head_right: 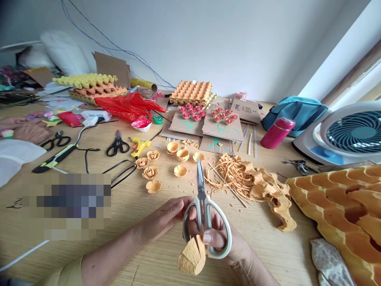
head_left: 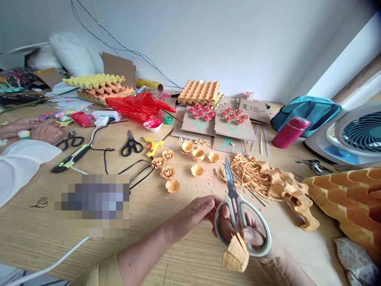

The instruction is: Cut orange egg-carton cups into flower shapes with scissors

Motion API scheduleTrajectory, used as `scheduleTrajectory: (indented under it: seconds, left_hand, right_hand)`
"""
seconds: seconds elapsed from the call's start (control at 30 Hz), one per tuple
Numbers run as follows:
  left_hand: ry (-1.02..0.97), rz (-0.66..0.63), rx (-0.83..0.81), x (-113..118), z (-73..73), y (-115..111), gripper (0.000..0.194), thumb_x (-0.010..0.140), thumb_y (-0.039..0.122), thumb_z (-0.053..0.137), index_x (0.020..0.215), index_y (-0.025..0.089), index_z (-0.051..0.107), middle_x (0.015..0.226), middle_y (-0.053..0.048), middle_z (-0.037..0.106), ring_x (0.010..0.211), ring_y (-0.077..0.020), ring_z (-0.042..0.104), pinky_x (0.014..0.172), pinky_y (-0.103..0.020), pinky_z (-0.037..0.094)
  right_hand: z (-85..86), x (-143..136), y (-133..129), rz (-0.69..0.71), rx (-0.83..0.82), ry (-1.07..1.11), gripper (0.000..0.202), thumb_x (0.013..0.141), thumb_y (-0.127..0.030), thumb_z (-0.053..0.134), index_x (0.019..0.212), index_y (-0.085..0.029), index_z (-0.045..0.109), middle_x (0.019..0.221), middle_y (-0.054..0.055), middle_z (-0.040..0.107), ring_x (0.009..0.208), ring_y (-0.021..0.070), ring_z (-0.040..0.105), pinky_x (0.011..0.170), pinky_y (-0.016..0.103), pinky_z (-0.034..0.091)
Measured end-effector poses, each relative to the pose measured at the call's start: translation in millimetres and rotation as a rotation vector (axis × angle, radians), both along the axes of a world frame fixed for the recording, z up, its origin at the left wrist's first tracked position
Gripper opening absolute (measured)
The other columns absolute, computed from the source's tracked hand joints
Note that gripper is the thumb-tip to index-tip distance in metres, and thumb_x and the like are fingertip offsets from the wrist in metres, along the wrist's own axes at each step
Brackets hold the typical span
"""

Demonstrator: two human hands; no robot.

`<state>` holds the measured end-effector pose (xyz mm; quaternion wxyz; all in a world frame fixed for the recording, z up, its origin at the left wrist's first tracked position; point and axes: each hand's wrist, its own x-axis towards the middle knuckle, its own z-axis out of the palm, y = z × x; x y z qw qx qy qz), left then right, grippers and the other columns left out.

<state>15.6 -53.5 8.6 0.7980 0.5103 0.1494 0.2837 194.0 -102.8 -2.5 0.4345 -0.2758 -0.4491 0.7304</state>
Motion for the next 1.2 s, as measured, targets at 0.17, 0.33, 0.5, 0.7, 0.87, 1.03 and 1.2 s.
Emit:
scheduleTrajectory:
  seconds: [0.17,0.33,0.5,0.7,0.87,1.03,1.2]
  left_hand:
    - [0.031,0.029,-0.012,1.0,-0.2,-1.4,0.049,0.091,0.064,0.048,0.091,0.016,0.057,0.081,-0.005,0.057,0.071,-0.0149,0.055,0.066,-0.027,0.045]
    - [0.047,0.014,-0.009,1.2,-2.7,-0.6,0.052,0.089,0.067,0.049,0.087,0.016,0.057,0.080,-0.005,0.056,0.070,-0.0153,0.054,0.068,-0.029,0.046]
    - [0.009,0.040,-0.033,2.0,-5.0,-0.8,0.048,0.091,0.063,0.048,0.089,0.015,0.056,0.080,-0.005,0.055,0.070,-0.0151,0.054,0.065,-0.027,0.045]
    - [0.045,0.015,0.020,-0.2,-4.2,0.2,0.049,0.092,0.064,0.046,0.087,0.016,0.055,0.084,-0.006,0.056,0.073,-0.0161,0.054,0.071,-0.029,0.045]
    - [0.024,0.060,-0.020,0.5,-6.1,-0.5,0.044,0.093,0.059,0.047,0.086,0.017,0.055,0.081,-0.004,0.055,0.069,-0.0144,0.053,0.069,-0.028,0.044]
    - [0.051,0.059,0.013,0.8,-7.4,0.6,0.047,0.091,0.062,0.050,0.097,0.016,0.059,0.087,-0.006,0.056,0.072,-0.0157,0.054,0.072,-0.031,0.045]
    - [0.025,0.032,-0.017,0.1,-3.2,1.2,0.046,0.092,0.062,0.047,0.085,0.017,0.055,0.080,-0.005,0.056,0.069,-0.0155,0.053,0.067,-0.029,0.044]
  right_hand:
    - [2.2,-0.2,2.1,0.031,-0.026,0.039,0.052,0.067,-0.055,0.077,0.103,-0.023,0.058,0.064,-0.004,0.042,0.057,0.0133,0.037,0.055,0.026,0.039]
    - [-0.2,1.3,1.2,0.043,-0.024,0.033,0.053,0.066,-0.052,0.079,0.106,-0.022,0.059,0.065,-0.003,0.044,0.058,0.0136,0.038,0.054,0.025,0.036]
    - [1.7,1.0,0.6,0.058,-0.023,0.104,0.048,0.072,-0.048,0.078,0.107,-0.022,0.060,0.066,-0.003,0.045,0.059,0.0134,0.039,0.056,0.025,0.037]
    - [0.4,0.0,1.2,0.077,-0.025,0.137,0.043,0.074,-0.044,0.078,0.105,-0.022,0.060,0.067,-0.003,0.046,0.061,0.0130,0.038,0.057,0.025,0.036]
    - [1.3,-1.2,1.8,0.068,-0.005,0.118,0.036,0.075,-0.042,0.078,0.099,-0.022,0.060,0.069,-0.002,0.050,0.062,0.0129,0.039,0.057,0.025,0.035]
    - [-0.5,2.6,3.9,0.014,0.008,0.103,0.035,0.077,-0.043,0.076,0.101,-0.023,0.061,0.068,-0.003,0.047,0.061,0.0133,0.038,0.058,0.025,0.035]
    - [-0.2,2.4,3.6,0.082,0.006,0.122,0.035,0.077,-0.041,0.077,0.102,-0.023,0.061,0.070,-0.002,0.050,0.062,0.0131,0.039,0.055,0.024,0.032]
